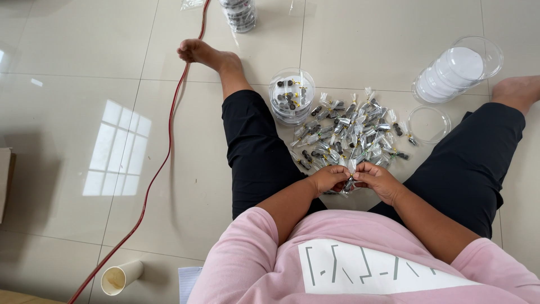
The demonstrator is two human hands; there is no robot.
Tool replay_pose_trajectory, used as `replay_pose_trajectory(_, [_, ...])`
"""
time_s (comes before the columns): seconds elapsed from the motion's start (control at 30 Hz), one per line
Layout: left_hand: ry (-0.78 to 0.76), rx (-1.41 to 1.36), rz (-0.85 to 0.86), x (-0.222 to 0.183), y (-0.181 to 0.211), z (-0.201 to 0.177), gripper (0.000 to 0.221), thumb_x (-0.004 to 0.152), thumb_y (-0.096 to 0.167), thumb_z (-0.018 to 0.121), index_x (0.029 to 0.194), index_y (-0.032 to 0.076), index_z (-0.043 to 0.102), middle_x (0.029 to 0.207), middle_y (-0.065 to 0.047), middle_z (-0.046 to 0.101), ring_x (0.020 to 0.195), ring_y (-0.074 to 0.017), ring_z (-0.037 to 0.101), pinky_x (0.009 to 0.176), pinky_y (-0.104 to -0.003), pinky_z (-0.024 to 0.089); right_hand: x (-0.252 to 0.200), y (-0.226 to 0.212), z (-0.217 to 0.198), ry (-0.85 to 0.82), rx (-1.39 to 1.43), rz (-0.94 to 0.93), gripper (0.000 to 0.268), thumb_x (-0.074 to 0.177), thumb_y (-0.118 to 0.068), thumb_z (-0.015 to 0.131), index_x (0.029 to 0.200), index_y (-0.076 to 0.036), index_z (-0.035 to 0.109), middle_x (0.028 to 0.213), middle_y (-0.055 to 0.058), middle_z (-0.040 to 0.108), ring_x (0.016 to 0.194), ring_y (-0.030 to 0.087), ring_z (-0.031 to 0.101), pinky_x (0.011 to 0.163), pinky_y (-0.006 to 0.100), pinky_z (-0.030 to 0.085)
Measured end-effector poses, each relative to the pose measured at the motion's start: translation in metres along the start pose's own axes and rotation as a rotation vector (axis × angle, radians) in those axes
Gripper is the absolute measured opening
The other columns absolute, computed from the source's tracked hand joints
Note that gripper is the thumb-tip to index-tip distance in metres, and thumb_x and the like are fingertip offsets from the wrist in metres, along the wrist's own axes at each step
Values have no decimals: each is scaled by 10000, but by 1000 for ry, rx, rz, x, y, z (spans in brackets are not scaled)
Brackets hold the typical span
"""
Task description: The person sits on the floor and places small individually wrapped items into a clear cylindrical container by hand.
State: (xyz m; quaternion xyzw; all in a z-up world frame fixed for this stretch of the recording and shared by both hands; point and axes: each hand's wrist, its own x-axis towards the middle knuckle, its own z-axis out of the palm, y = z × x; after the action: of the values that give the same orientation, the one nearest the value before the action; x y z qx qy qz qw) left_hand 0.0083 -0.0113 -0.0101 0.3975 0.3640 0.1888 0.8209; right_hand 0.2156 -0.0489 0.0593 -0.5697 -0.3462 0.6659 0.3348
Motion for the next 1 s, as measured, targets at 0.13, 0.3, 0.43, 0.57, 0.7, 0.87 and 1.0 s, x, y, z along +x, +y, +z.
replay_pose_trajectory(0.13, [11,-61,-40,-10,12,7,97,967,283,686,1017,203,707,740,3,683,617,-106,685,564,-241,606,-20,-30,21,-8,41,-2,150,897,-108,785,1003,-71,685,911,21,692,896,138,680,846,345,578])
replay_pose_trajectory(0.3, [12,-19,13,15,-16,-10,163,954,319,732,1052,193,700,790,-31,715,693,-153,749,604,-219,584,-16,-23,16,14,48,-46,111,905,-86,769,970,-57,683,836,-11,654,815,88,667,756,265,579])
replay_pose_trajectory(0.43, [115,42,61,2,-1,0,157,881,272,777,991,193,696,779,-7,737,700,-120,748,624,-192,562,-11,-15,13,24,97,-59,122,897,-76,784,938,-44,673,814,8,655,793,97,668,758,278,583])
replay_pose_trajectory(0.57, [155,42,107,-3,3,1,146,892,246,787,979,168,700,806,-10,750,726,-101,744,642,-166,536,-8,-12,10,8,70,-93,137,879,-74,801,942,-37,685,781,13,668,751,86,660,729,244,562])
replay_pose_trajectory(0.7, [167,55,143,-7,4,4,133,942,248,757,1014,143,719,834,-25,761,769,-88,743,683,-150,534,-11,-16,12,5,40,-135,124,888,-75,792,932,-38,682,780,10,672,750,80,652,721,242,553])
replay_pose_trajectory(0.87, [196,66,176,-11,3,9,144,927,161,756,1045,84,727,825,-64,748,777,-87,718,739,-173,537,-13,-18,10,6,15,-144,130,875,-87,809,933,-42,701,783,13,696,761,65,643,734,218,535])
replay_pose_trajectory(1.0, [164,68,215,-15,3,15,289,860,119,849,1109,44,722,872,-89,735,838,-118,711,872,-260,557,-8,-13,5,2,-14,-138,140,877,-101,811,940,-38,703,779,46,707,765,76,637,738,219,531])
